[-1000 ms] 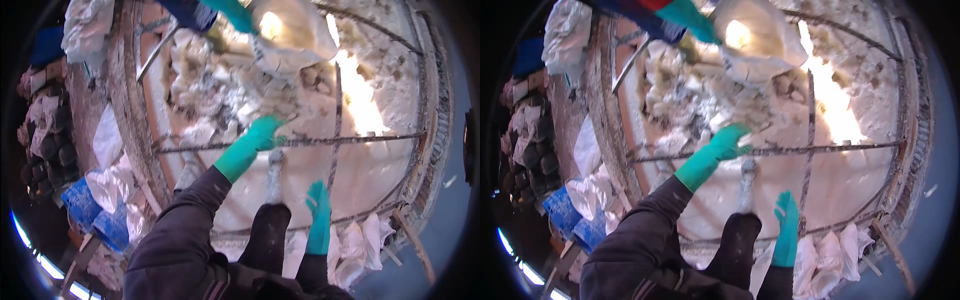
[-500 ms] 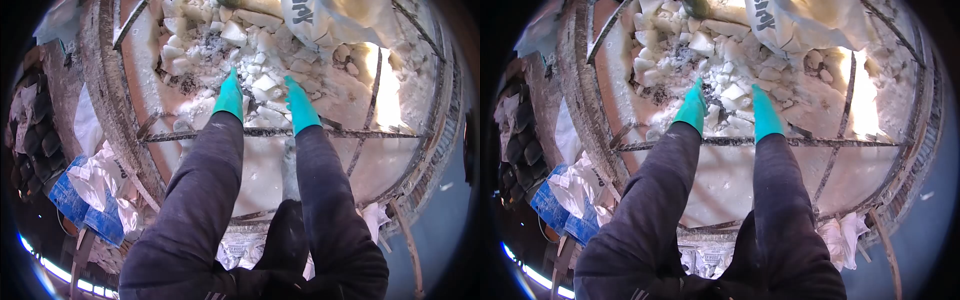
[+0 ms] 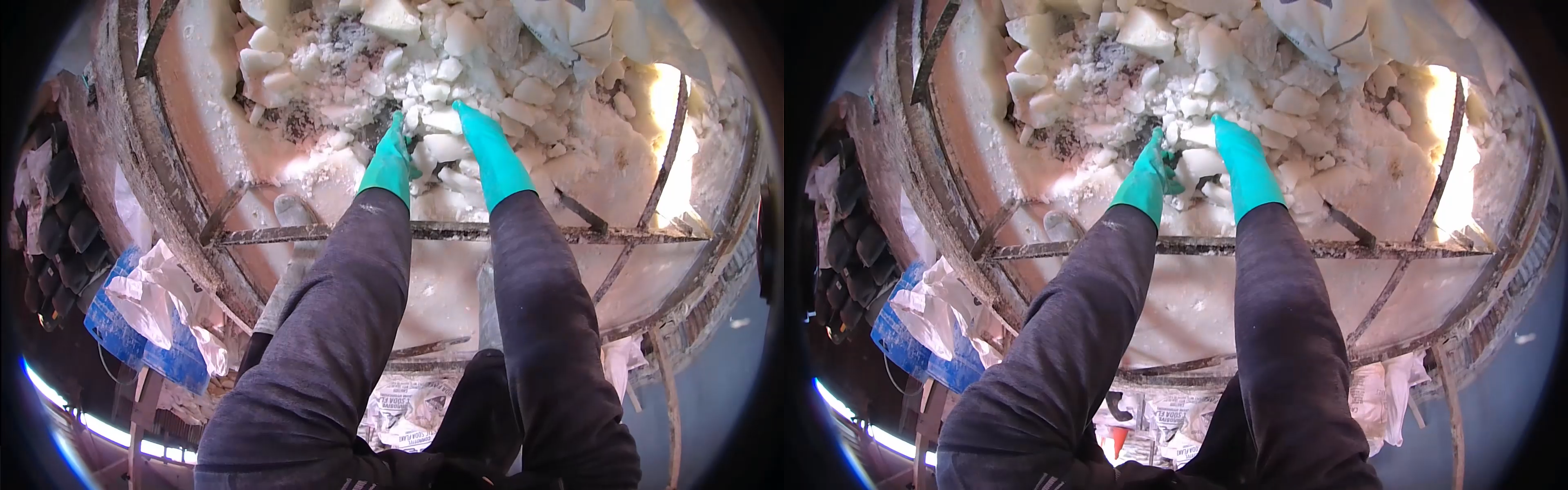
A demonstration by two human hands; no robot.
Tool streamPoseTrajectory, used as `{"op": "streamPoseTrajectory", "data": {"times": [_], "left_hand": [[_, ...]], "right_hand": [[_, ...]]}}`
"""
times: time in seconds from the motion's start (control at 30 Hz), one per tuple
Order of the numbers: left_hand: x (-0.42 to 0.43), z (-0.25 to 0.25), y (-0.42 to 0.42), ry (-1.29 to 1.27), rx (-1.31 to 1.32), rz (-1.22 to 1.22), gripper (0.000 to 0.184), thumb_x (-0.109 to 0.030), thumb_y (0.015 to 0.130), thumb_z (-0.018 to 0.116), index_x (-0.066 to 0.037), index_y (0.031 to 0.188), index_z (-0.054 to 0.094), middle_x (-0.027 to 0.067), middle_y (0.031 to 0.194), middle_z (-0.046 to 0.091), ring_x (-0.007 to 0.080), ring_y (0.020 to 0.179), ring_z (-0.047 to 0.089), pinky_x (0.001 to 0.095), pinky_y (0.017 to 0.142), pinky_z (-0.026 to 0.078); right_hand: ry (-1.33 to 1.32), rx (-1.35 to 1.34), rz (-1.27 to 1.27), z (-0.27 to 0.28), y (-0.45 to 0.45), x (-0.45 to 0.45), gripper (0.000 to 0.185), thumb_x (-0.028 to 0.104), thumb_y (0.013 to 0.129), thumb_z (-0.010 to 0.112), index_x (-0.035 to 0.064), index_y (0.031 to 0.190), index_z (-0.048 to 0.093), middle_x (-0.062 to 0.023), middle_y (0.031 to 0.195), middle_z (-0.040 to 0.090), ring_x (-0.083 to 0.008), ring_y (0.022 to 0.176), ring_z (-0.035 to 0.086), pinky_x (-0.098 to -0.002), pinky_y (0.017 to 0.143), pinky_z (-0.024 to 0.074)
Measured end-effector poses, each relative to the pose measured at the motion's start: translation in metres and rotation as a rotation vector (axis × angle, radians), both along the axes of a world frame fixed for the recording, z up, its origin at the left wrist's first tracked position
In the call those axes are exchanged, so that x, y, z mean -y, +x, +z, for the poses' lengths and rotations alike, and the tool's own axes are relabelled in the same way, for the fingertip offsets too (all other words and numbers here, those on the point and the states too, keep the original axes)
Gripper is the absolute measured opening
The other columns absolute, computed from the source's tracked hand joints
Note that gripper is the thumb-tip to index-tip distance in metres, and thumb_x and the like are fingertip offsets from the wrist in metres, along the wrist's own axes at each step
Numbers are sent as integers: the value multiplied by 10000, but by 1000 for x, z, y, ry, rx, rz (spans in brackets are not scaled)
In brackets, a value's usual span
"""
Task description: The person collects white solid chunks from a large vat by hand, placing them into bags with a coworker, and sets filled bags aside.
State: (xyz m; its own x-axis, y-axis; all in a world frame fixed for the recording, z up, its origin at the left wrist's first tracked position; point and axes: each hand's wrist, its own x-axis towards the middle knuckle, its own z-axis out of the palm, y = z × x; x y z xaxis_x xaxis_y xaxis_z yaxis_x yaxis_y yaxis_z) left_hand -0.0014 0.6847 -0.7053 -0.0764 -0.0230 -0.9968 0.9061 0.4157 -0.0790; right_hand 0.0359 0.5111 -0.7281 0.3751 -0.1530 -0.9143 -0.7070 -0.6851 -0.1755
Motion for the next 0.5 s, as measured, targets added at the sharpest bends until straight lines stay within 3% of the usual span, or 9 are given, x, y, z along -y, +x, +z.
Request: {"op": "streamPoseTrajectory", "data": {"times": [0.03,0.17,0.33,0.4,0.47,0.5], "left_hand": [[-1,9,5,-26,-40,4,1021,-809,730,521,-54,1406,394,201,1450,318,535,1329,218,719,999,232],[0,-5,0,7,-103,27,1068,-813,714,534,-22,1414,370,263,1468,264,571,1327,191,730,1002,208],[-14,-9,3,-101,-102,-18,1098,-801,714,547,-24,1449,300,294,1496,196,596,1342,124,736,1011,179],[-14,-11,1,-106,-113,-12,1099,-793,717,551,-39,1465,268,282,1509,182,568,1359,128,732,1015,175],[-10,-6,-1,-120,-92,9,1093,-793,717,551,-47,1466,272,274,1512,182,550,1364,147,730,1019,167],[2,-2,0,0,-125,7,1015,-825,721,500,-77,1401,410,199,1410,412,513,1239,377,742,1000,160]], "right_hand": [[6,13,-276,-24,-9,-3,529,483,944,445,136,1334,526,-130,1239,598,-249,1036,603,-389,878,485],[165,74,-196,-35,-23,-19,624,540,969,288,90,1340,510,-168,1364,514,-316,1208,525,-405,1015,395],[143,-117,34,13,1,-20,624,563,963,292,127,1359,496,-172,1376,500,-326,1211,519,-409,1025,391],[162,-168,-162,-11,-9,-21,633,567,959,300,117,1358,496,-175,1383,493,-334,1218,512,-413,1032,384],[106,-79,-153,-9,-17,-27,641,573,956,303,111,1358,495,-175,1384,492,-343,1216,512,-419,1029,388],[73,-55,-165,-13,-16,-26,652,587,881,530,93,1305,561,-146,1331,537,-265,1159,523,-441,945,421]]}}
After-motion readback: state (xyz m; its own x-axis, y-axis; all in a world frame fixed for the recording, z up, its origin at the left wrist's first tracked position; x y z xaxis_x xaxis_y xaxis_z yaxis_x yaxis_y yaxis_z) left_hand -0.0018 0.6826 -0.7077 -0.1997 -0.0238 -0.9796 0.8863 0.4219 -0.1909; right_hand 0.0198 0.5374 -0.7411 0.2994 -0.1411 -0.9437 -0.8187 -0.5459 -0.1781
